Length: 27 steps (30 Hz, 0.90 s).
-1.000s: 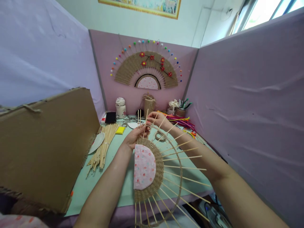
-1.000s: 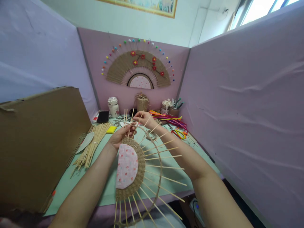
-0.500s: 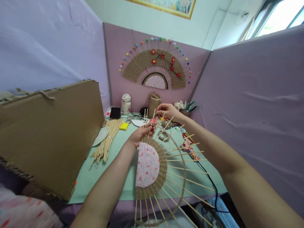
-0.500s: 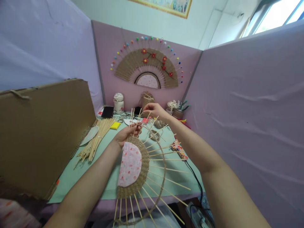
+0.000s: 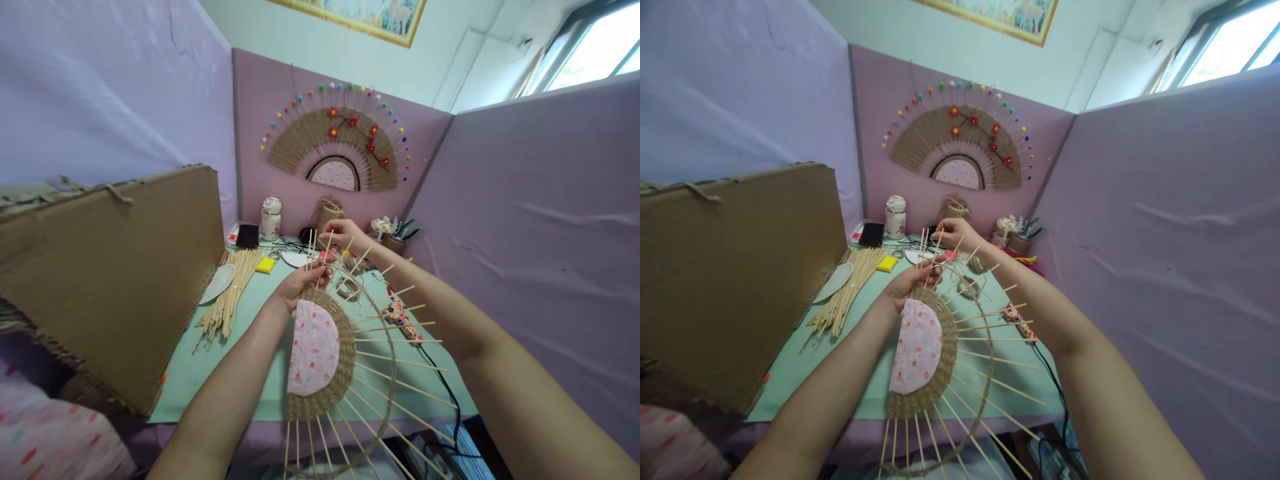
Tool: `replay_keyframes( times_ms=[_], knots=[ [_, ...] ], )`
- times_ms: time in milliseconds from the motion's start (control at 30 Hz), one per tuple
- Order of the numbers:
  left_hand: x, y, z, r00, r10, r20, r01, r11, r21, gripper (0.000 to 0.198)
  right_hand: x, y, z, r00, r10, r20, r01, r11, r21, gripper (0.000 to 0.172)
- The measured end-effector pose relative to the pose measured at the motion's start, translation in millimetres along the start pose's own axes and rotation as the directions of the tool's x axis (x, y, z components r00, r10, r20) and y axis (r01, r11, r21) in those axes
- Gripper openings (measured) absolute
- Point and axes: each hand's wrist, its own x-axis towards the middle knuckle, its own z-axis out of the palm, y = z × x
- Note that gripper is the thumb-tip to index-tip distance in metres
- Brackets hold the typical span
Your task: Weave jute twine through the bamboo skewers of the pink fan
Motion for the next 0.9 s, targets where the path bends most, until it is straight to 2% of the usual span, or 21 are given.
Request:
replay_keyframes(
  times_ms=[200, 400, 600, 767, 900],
  knots=[
    [-2, 1, 2.9, 1.0, 0.002, -0.016, -0.002, 1.0, -0.013, 0.04, 2, -5, -1, 1.0, -0.017, -0.024, 0.016, 0.999, -0.041, 0.033],
    [-3, 2, 3.5, 1.0, 0.017, 0.007, -0.017, 1.0, -0.02, 0.04, 15, -8, -8, 0.994, -0.106, 0.035, 0.109, 0.989, -0.101, 0.035],
    [-4, 2, 1.9, 0.999, 0.013, 0.03, -0.012, 0.999, -0.03, 0.04, 28, -14, -17, 0.979, -0.186, 0.084, 0.195, 0.975, -0.107, 0.028],
    [-5, 2, 3.4, 0.999, 0.002, 0.032, 0.0, 0.999, -0.037, 0.037, 35, -13, -12, 0.968, -0.228, 0.105, 0.237, 0.969, -0.075, 0.022],
    [-6, 2, 3.6, 0.998, 0.008, 0.066, -0.004, 0.998, -0.055, 0.037, 38, -10, -5, 0.973, -0.197, 0.122, 0.201, 0.979, -0.023, 0.024]
  ],
)
